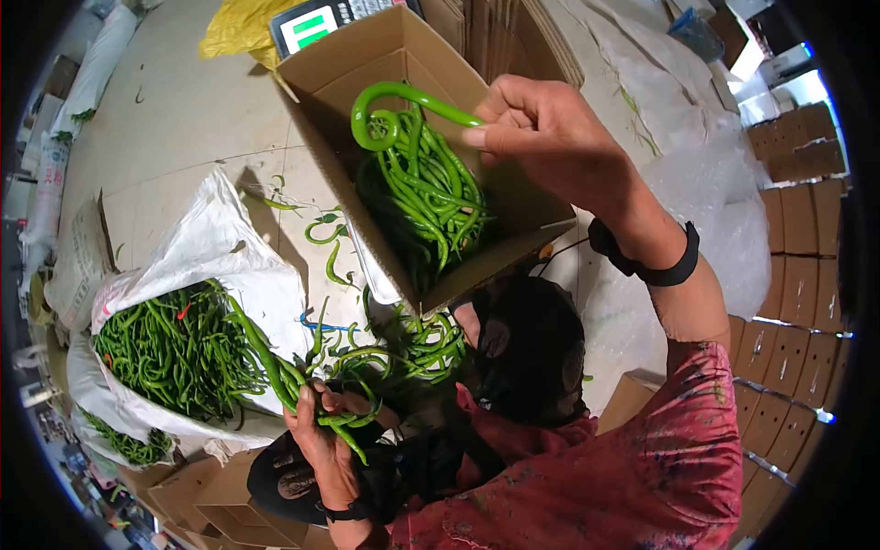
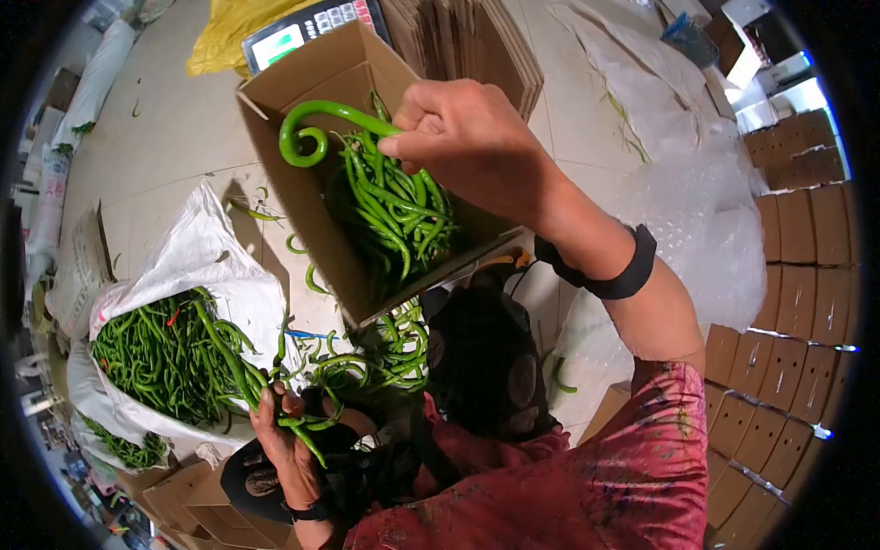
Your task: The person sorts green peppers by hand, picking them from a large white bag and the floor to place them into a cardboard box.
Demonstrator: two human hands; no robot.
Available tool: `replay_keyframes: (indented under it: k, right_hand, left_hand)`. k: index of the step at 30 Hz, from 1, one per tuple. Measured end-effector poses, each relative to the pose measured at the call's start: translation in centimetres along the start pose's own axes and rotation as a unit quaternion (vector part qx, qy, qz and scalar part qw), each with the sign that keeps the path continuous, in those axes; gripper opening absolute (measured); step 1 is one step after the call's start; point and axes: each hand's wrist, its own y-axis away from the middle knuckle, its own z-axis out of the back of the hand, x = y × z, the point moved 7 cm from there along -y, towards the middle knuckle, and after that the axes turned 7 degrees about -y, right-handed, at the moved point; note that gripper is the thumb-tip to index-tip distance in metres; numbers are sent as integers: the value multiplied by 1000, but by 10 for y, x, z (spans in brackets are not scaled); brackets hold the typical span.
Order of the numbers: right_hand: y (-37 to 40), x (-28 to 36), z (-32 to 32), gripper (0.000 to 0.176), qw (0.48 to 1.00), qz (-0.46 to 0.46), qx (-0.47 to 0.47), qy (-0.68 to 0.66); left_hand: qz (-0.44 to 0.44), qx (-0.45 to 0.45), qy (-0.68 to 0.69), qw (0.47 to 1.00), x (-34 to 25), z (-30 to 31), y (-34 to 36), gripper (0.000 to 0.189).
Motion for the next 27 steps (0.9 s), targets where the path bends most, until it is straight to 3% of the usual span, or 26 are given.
replay_keyframes:
  k: [1, 5, 7, 11, 13, 14, 16, 20, 24, 27]
  right_hand:
    - [-4, -1, 5, 25, 997, 33, -14, 65]
    - [-13, -20, 13, 24, 996, 27, -18, 78]
    - [-10, -13, 14, 22, 969, 168, -50, 172]
    - [-3, -22, 8, 16, 975, 110, -37, 191]
    - [-1, -25, -5, 16, 926, 72, 49, 367]
    - [3, -30, -5, 16, 928, 71, 51, 363]
    - [16, -35, -16, 19, 895, 161, 118, 398]
    - [14, -37, -26, 20, 891, 170, 143, 395]
    - [8, -23, -20, 25, 913, 112, 134, 368]
    - [16, -8, -20, 25, 935, 130, 129, 304]
  left_hand:
    - [5, 3, 7, 1000, 3, -1, -4, 28]
    - [21, 3, -2, 1000, 12, -5, -16, 32]
    - [25, -6, -17, 1000, 15, -8, -19, 32]
    - [27, -11, -40, 999, 18, -23, -22, 22]
    - [30, -13, -56, 998, 21, -22, -24, 22]
    - [31, -16, -59, 998, 22, -21, -24, 22]
    - [29, -18, -70, 997, 23, -24, -26, 22]
    - [20, -17, -68, 997, 23, -22, -25, 23]
    - [7, -37, -56, 998, 19, -18, -21, 30]
    - [3, -11, 30, 999, 14, -11, -20, 32]
